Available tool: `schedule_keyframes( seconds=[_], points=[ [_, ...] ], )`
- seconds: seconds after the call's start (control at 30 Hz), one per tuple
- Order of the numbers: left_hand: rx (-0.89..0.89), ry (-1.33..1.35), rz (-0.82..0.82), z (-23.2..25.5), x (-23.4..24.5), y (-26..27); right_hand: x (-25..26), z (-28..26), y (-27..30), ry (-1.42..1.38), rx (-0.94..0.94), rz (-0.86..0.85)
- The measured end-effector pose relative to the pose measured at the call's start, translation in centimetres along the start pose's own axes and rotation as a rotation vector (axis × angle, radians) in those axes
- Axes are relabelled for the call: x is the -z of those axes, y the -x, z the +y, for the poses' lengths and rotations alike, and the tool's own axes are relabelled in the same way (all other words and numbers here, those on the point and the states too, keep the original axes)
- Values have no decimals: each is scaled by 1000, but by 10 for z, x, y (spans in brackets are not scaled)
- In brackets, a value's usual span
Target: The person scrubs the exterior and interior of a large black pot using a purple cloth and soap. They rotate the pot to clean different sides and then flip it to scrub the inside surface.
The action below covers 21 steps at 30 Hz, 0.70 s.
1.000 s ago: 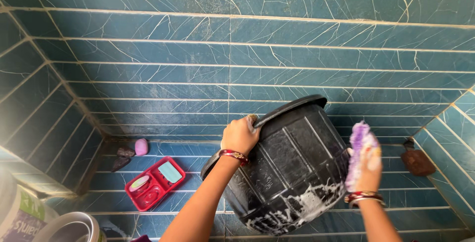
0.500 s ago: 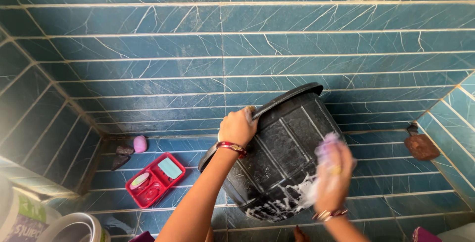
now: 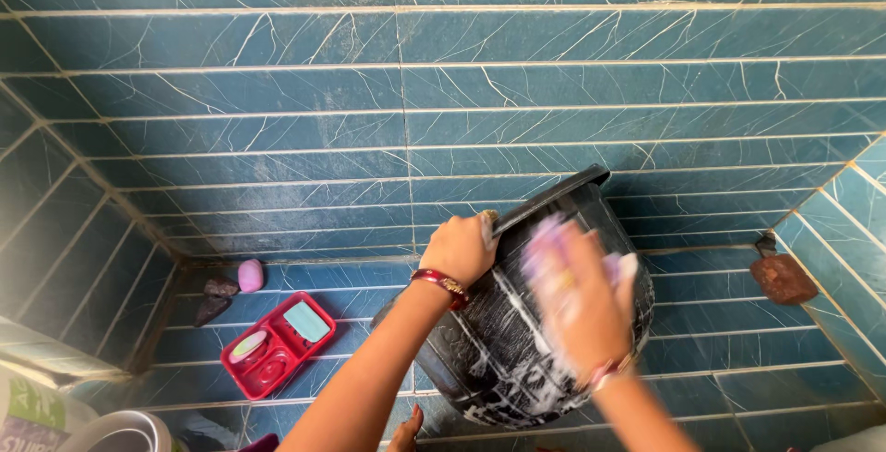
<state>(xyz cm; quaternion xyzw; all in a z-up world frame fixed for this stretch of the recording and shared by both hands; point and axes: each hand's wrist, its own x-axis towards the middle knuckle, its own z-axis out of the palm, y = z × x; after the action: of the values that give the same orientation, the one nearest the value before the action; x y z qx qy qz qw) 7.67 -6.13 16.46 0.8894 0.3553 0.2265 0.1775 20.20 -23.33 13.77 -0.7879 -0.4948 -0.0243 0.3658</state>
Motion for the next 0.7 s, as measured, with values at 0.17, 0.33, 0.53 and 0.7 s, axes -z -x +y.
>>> schedule_keyframes(
  seconds=[0.17,0.33,0.53,0.7],
  points=[
    [8,-17,-22,6,19,14,7,83,-98,-160,-30,8],
    [145,128,-194,18,34,6,7,48,-100,-430,-320,-25],
    [151,183,-222,32,20,-27,7,-78,-20,181,121,135],
    [116,106,-249,43,12,-47,3,-83,19,348,1005,-74]
  ],
)
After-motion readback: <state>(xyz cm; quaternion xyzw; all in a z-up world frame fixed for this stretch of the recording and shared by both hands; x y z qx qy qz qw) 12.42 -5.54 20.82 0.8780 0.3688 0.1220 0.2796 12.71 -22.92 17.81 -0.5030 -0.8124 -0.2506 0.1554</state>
